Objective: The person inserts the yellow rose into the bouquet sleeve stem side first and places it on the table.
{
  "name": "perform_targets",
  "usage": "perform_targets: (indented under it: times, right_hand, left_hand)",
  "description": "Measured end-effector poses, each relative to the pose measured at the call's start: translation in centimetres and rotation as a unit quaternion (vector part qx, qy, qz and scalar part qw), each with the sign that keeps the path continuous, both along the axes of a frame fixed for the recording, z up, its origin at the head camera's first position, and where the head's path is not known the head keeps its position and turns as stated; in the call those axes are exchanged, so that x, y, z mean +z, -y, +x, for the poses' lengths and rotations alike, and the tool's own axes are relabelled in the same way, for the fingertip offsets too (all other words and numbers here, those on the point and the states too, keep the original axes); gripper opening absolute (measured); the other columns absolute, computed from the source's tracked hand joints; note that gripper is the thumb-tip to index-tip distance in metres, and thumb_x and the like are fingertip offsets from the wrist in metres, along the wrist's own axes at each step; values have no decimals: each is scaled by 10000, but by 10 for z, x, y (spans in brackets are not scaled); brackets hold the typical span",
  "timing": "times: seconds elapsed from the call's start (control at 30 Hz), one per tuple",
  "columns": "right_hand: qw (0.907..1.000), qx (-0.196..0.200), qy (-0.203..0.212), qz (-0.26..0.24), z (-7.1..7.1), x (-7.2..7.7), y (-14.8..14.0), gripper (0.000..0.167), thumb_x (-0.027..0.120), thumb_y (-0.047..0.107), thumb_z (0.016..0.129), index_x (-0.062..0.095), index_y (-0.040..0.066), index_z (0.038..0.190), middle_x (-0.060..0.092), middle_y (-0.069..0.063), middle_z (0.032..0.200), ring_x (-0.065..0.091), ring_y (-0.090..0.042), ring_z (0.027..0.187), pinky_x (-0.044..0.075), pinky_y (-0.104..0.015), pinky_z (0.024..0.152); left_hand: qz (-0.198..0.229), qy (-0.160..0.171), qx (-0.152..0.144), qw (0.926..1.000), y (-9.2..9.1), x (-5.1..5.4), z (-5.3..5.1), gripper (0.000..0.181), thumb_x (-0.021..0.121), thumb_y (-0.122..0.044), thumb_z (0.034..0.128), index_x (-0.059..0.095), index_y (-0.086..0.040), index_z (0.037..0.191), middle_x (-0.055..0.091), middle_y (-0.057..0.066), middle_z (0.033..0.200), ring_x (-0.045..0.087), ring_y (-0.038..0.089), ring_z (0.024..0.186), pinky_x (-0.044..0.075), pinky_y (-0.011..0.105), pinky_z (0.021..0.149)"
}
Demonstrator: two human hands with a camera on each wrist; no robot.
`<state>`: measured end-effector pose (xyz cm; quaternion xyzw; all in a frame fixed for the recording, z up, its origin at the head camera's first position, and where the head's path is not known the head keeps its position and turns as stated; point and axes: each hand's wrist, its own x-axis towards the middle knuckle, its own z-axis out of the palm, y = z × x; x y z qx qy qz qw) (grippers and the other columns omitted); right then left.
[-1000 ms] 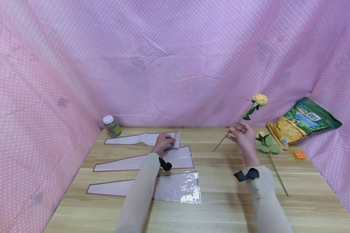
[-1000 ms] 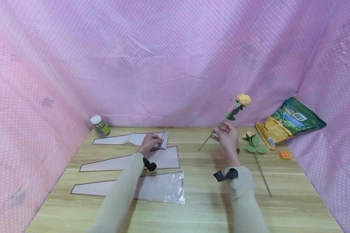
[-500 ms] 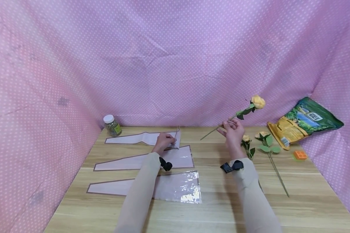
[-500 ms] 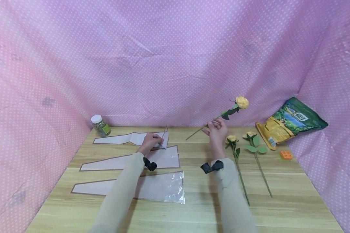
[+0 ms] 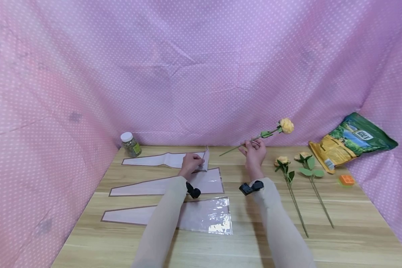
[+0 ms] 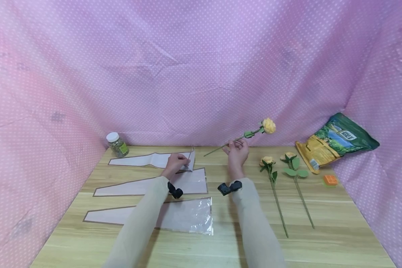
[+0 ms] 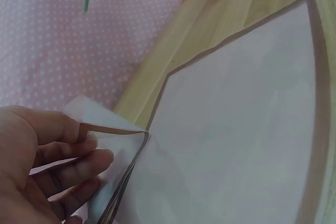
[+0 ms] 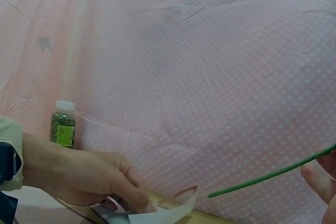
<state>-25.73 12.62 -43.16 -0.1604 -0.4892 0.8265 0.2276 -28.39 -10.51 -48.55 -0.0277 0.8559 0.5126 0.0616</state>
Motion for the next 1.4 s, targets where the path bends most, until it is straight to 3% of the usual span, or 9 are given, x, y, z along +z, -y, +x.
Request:
perform_targets:
  times: [0.13,0.3,0.47,0.67,0.73,1.0,1.2,1.33,1.4]
  right_hand:
    - [10000,-41,6,-59,-5,-4,14,174,595,-61,941,504,-1,1076,554,-21,864,671,-128,775,590,-242,616]
    - [9999,-45,-11,-156,-8,-7,29,165,591,-85,932,516,27,1027,551,-66,896,654,-87,743,592,-243,625]
    - [9999,-34,44,-113,-11,-8,38,194,597,-82,930,514,-38,1100,564,-48,886,656,-71,727,609,-291,675]
    - [10000,49,60,13,-15,-11,45,177,608,-77,925,526,51,1017,560,-52,887,655,-70,722,593,-241,646]
    - [9999,76,80,108,-15,-11,48,179,609,-81,922,531,34,1034,563,-52,894,655,-80,736,593,-237,651]
    - [9990,110,165,393,-17,-16,54,186,599,-95,914,555,38,1035,573,-144,978,641,-111,782,611,-290,702]
    - [9975,75,181,681,-19,-23,57,180,588,-105,912,552,-3,1056,586,-197,1009,613,-154,836,617,-351,743]
    - [9969,151,158,755,-18,-27,58,181,577,-109,913,545,-2,1056,585,-174,998,617,-196,865,596,-452,831]
    - [9972,246,141,693,-17,-29,59,180,572,-100,923,531,3,1065,564,-123,983,612,-198,874,597,-439,842]
  left_hand:
    - [0,-65,44,10000,-3,0,1,141,722,-176,896,760,-44,868,679,42,811,558,149,748,425,239,624]
    - [-78,-202,27,9998,-6,-1,3,148,716,-180,901,760,-43,871,683,45,807,564,141,735,425,231,613]
    - [-139,-205,10,9997,-7,1,3,147,710,-179,901,756,-45,863,683,49,808,566,145,736,425,233,606]
    - [-205,-296,-112,9993,-8,2,2,145,710,-168,891,751,-33,854,699,63,808,565,135,715,426,230,598]
    - [-235,-362,-143,9990,-8,2,3,146,708,-161,888,750,-27,850,702,67,809,562,130,706,425,226,592]
    - [-336,-609,-251,9973,-13,2,5,143,708,-134,886,746,-5,837,699,73,792,545,116,680,427,212,584]
    - [-227,-531,-246,9980,-15,3,4,135,695,-135,892,749,-15,859,693,69,807,555,122,695,437,219,589]
    - [-192,-607,-242,9977,-16,5,4,132,690,-125,880,752,-12,853,693,79,818,549,126,707,430,218,590]
    - [-187,-718,-264,9969,-16,6,3,124,690,-108,870,749,-3,840,695,86,816,546,126,710,426,213,594]
